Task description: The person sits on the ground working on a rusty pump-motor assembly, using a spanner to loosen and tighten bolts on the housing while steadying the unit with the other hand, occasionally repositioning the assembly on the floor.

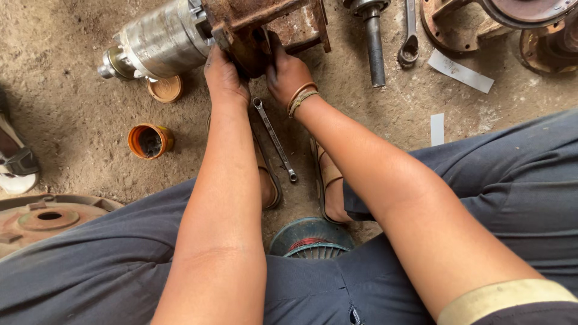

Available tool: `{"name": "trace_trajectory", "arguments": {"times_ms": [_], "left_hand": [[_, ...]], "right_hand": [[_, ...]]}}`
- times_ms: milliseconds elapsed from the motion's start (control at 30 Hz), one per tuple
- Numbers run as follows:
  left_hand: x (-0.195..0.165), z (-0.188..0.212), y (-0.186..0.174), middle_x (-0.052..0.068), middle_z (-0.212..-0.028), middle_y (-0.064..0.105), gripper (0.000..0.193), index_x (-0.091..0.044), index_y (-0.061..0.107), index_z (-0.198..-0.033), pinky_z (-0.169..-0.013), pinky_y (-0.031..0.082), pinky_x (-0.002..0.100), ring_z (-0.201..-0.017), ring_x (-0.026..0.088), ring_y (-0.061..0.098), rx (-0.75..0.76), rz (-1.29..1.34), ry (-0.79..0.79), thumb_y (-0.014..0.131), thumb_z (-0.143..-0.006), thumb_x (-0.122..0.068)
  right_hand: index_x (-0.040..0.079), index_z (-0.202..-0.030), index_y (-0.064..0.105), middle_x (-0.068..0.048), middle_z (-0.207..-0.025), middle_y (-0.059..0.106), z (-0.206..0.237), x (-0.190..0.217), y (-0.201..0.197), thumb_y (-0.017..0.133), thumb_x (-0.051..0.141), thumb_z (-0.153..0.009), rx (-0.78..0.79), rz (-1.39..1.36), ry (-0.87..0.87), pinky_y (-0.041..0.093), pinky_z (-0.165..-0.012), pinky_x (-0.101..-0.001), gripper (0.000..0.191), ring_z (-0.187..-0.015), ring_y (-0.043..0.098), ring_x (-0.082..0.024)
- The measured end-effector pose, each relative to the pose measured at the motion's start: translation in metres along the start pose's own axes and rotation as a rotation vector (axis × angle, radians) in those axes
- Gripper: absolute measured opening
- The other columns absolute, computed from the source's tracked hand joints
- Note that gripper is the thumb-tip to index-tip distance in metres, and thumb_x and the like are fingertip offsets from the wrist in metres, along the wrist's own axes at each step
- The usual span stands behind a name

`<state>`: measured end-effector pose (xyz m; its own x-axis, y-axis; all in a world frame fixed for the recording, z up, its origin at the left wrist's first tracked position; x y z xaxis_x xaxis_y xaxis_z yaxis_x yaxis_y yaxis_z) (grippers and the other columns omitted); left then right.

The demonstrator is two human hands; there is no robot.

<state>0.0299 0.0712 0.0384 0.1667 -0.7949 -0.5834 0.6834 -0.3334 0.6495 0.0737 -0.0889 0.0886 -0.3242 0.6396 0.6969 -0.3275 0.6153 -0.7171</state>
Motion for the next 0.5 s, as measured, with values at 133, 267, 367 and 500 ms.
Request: {"name": "trace_trajectory", "arguments": {"times_ms": [133, 267, 367, 500], "left_hand": [[0.003, -0.001, 0.002, 0.014, -0.115, 0.073, 0.031, 0.002, 0.069, -0.118, -0.092, 0.058, 0.044, -0.104, 0.028, 0.071, 0.012, 0.003, -0.014, 0.064, -0.096, -0.020], [0.006, -0.003, 0.003, 0.013, -0.114, 0.073, 0.030, 0.002, 0.069, -0.117, -0.093, 0.058, 0.043, -0.103, 0.028, 0.070, 0.034, 0.034, -0.018, 0.065, -0.096, -0.019], [0.009, -0.004, 0.009, 0.015, -0.112, 0.074, 0.032, 0.004, 0.070, -0.115, -0.093, 0.058, 0.042, -0.102, 0.029, 0.071, 0.090, 0.055, -0.024, 0.064, -0.095, -0.020], [0.005, -0.002, 0.005, 0.013, -0.109, 0.073, 0.031, 0.005, 0.070, -0.114, -0.088, 0.058, 0.043, -0.099, 0.028, 0.070, -0.001, 0.037, -0.002, 0.066, -0.095, -0.019]], "right_hand": [[-0.004, -0.158, 0.022, -0.026, -0.086, 0.072, -0.002, 0.007, -0.005, 0.058, 0.015, -0.097, 0.049, 0.124, -0.088, 0.055, -0.069, -0.0538, 0.074, -0.077, 0.069, -0.046], [-0.008, -0.134, 0.046, -0.027, -0.083, 0.071, -0.013, 0.027, -0.009, 0.060, 0.014, -0.088, -0.014, 0.021, 0.039, 0.055, -0.065, -0.0532, 0.053, -0.073, 0.068, -0.047], [-0.004, -0.100, 0.067, -0.030, -0.089, 0.069, -0.022, 0.020, -0.008, 0.065, 0.017, -0.086, -0.084, -0.318, 0.419, 0.054, -0.071, -0.0554, 0.025, -0.083, 0.066, -0.051], [-0.007, -0.101, 0.066, -0.030, -0.095, 0.071, -0.022, -0.001, -0.019, 0.058, 0.016, -0.092, -0.218, -0.530, 0.558, 0.056, -0.078, -0.0521, 0.026, -0.088, 0.067, -0.052]]}}
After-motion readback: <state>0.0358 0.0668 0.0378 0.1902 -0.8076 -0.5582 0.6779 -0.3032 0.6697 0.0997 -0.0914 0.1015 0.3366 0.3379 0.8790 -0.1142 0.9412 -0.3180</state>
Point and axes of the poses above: each hand's wrist, its own z-axis away from the middle knuckle, its own y-axis out of the palm, x = y × z, the point moved 8 cm from there along -z, towards the middle knuckle
